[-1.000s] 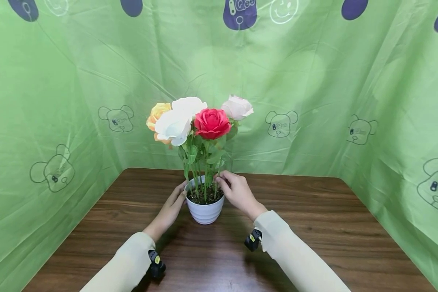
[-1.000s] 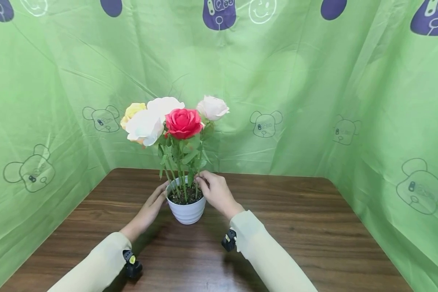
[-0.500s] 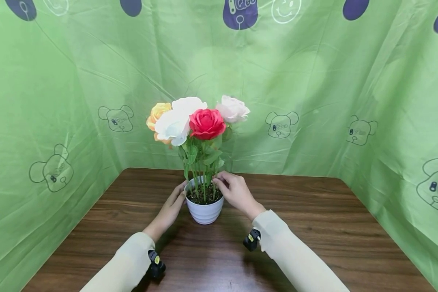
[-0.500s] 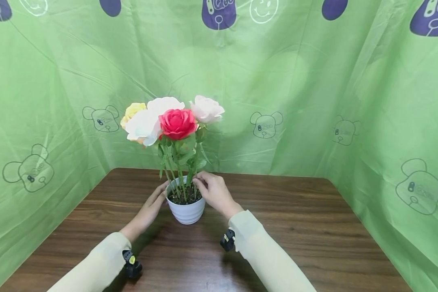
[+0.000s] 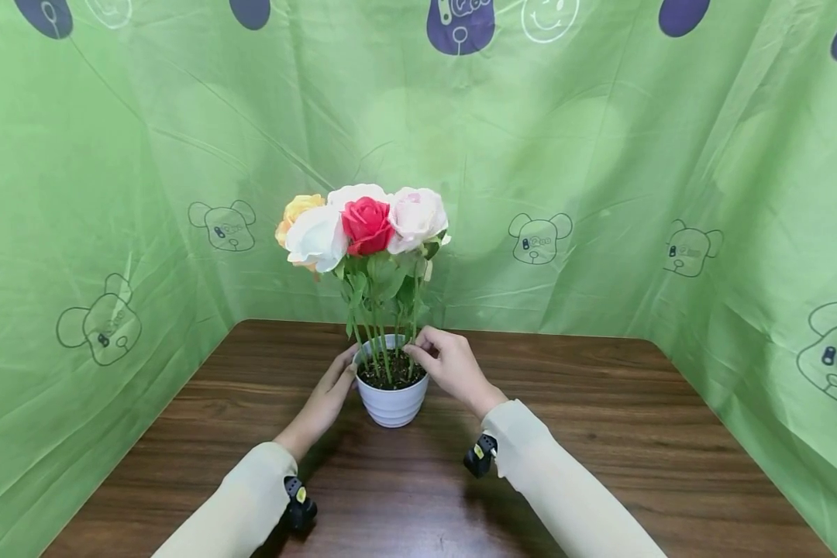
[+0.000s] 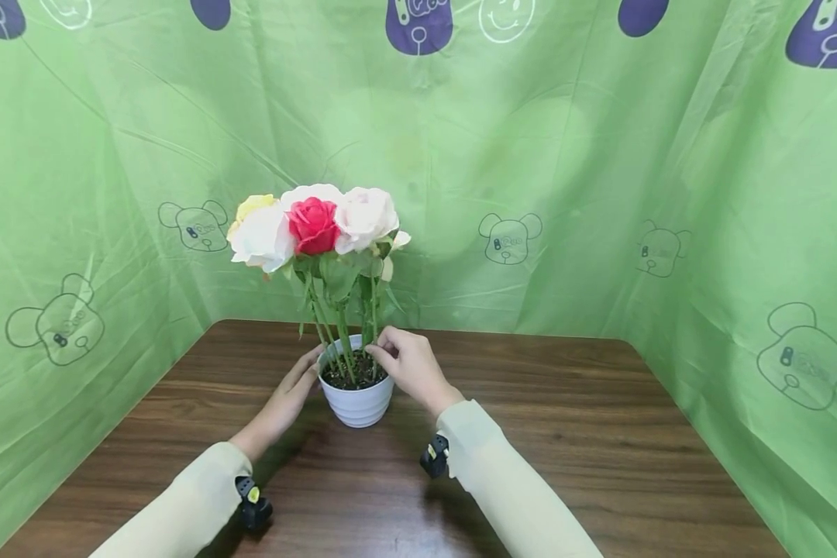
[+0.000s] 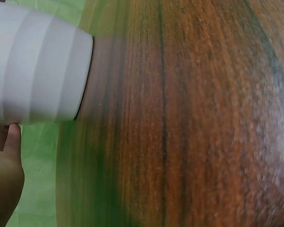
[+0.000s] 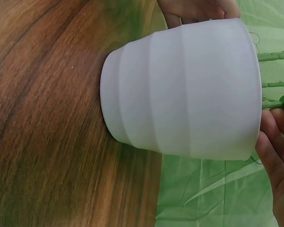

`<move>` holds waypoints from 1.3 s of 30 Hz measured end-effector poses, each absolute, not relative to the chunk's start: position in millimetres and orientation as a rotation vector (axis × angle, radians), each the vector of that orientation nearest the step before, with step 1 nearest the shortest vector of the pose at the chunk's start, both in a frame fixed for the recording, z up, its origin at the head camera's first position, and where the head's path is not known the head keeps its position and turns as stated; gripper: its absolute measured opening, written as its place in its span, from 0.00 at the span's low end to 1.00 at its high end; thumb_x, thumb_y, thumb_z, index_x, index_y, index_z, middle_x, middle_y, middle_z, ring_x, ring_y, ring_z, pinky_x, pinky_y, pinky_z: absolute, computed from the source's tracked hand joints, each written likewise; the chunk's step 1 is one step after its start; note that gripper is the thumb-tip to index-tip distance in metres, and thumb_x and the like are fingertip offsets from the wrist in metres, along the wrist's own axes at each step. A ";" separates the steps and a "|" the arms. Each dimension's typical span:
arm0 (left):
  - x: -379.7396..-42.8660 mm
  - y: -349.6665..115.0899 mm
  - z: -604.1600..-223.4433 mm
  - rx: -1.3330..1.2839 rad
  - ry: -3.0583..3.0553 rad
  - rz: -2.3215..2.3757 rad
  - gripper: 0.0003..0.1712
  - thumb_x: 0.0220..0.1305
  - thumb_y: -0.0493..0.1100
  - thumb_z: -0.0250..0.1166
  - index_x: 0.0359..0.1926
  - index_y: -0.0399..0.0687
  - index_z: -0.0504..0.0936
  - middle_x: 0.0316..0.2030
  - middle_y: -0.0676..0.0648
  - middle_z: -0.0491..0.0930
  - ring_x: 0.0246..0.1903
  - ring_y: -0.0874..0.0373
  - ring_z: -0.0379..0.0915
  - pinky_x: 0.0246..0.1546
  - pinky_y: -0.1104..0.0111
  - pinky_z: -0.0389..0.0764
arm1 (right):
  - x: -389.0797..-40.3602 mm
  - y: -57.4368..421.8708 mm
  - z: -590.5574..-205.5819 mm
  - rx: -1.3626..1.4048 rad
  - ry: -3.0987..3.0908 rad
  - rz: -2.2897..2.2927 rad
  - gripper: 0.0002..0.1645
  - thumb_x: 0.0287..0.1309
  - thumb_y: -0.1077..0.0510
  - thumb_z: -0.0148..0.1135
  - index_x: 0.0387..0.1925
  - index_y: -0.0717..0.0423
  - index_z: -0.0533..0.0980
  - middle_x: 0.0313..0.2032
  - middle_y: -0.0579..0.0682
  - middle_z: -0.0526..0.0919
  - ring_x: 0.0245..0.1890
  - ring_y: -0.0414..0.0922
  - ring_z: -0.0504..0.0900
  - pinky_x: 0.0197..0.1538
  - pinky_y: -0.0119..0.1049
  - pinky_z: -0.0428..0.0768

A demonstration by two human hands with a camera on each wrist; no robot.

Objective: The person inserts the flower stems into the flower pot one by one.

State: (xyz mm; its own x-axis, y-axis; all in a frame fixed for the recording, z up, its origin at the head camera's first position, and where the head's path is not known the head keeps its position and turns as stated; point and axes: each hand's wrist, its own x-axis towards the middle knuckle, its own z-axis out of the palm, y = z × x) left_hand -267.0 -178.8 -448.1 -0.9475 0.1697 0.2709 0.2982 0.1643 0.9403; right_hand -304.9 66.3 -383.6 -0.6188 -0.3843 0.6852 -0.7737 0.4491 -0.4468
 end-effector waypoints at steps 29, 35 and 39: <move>-265.1 -177.6 -446.7 -0.463 -2.309 -1.897 0.29 0.83 0.47 0.43 0.78 0.44 0.54 0.75 0.36 0.53 0.73 0.45 0.49 0.69 0.50 0.61 | -305.8 62.8 -385.1 1.003 -2.243 1.028 0.05 0.64 0.59 0.68 0.30 0.51 0.82 0.23 0.36 0.78 0.24 0.34 0.75 0.28 0.30 0.76; -266.2 -178.1 -447.9 -0.460 -2.316 -1.897 0.30 0.82 0.48 0.43 0.78 0.46 0.54 0.75 0.36 0.53 0.73 0.45 0.50 0.69 0.50 0.62 | -305.0 64.9 -385.0 0.951 -2.293 1.102 0.04 0.64 0.55 0.68 0.34 0.49 0.85 0.27 0.36 0.84 0.28 0.33 0.79 0.33 0.30 0.80; -267.1 -177.8 -448.3 -0.456 -2.319 -1.903 0.29 0.82 0.47 0.43 0.78 0.46 0.54 0.75 0.36 0.53 0.73 0.45 0.50 0.69 0.50 0.62 | -304.5 65.5 -386.8 0.915 -2.308 1.142 0.04 0.64 0.54 0.69 0.36 0.49 0.86 0.29 0.37 0.86 0.29 0.32 0.81 0.34 0.30 0.81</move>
State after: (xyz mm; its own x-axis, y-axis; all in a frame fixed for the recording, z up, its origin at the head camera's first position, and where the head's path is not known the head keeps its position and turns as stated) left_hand -267.1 -177.8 -448.3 -0.9491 0.1620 0.2700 0.2965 0.1706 0.9397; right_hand -304.5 65.5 -386.8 -0.7030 -0.3760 0.6036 -0.7080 0.4502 -0.5441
